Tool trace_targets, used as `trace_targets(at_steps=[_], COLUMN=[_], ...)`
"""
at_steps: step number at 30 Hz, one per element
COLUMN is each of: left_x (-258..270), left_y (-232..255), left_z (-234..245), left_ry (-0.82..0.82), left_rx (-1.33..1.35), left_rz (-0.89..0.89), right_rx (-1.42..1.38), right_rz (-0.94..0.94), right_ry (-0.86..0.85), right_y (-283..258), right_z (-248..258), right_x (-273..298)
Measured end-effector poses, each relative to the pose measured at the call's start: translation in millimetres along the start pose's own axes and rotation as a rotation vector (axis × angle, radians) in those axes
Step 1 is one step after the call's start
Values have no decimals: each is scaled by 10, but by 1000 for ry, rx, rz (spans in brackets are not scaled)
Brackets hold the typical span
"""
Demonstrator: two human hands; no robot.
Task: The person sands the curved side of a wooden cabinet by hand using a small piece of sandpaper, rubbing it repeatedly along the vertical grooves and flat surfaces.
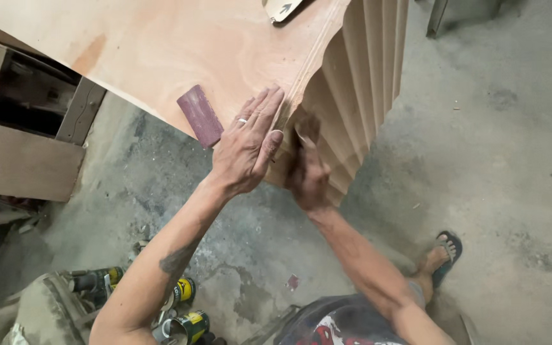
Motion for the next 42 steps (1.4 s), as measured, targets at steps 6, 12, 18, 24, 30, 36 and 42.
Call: trace_targets(at_steps=[6, 12, 18, 24, 30, 36, 42], left_x=[-21, 4, 5, 15, 8, -13, 8], left_y=[-23, -33, -49, -98, -24, -146, -70], left_z=[-5, -14, -51, -48, -28, -61, -41], left_ry=[-3, -6, -2, 13, 21, 44, 76], left_rx=[6, -4, 8, 10, 45, 36, 44], left_rz=[11, 13, -4, -10, 6, 1, -36], right_rx=[-27, -9, 121, -107, 31, -103, 227], right_rz=[48, 18, 81, 37, 31, 14, 108], right_ry=[-35, 52, 3, 78, 8, 58, 11], right_y=[984, -569, 179, -514, 247, -393, -193], right_z=[-225, 231, 145, 96, 132, 38, 331], right_x=[893, -592, 299, -595, 312, -553, -28])
Point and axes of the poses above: each hand's wrist, its own x-axis away from the middle knuckle, its own z-axis out of the back of the hand, y = z × x, the point moved 5 cm from there along -x, towards the middle knuckle, and after that the axes turned 3 degrees about z, right-handed, at the moved point
